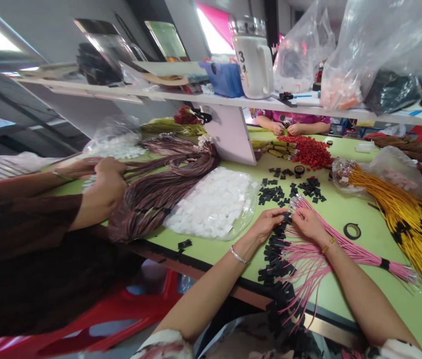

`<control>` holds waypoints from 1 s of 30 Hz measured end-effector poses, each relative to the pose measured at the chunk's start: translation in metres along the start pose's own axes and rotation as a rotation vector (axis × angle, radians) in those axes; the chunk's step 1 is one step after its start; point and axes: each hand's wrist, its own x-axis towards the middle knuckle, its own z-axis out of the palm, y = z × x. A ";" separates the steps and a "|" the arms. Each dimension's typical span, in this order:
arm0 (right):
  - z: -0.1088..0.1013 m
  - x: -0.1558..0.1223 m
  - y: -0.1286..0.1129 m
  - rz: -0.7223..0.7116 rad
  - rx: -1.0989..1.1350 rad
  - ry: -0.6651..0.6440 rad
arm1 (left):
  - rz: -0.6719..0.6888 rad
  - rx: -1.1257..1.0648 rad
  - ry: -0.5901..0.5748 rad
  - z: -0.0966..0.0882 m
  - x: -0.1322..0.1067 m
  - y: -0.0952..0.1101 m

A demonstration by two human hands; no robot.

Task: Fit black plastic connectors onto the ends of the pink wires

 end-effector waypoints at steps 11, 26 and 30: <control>-0.004 0.000 0.006 -0.010 -0.015 -0.072 | 0.054 0.037 0.111 0.010 -0.001 -0.007; -0.002 -0.001 0.003 0.000 -0.013 -0.080 | 0.027 0.037 0.148 0.012 -0.005 -0.001; 0.001 0.000 0.005 0.034 -0.016 -0.040 | 0.060 0.088 0.164 0.015 -0.006 -0.005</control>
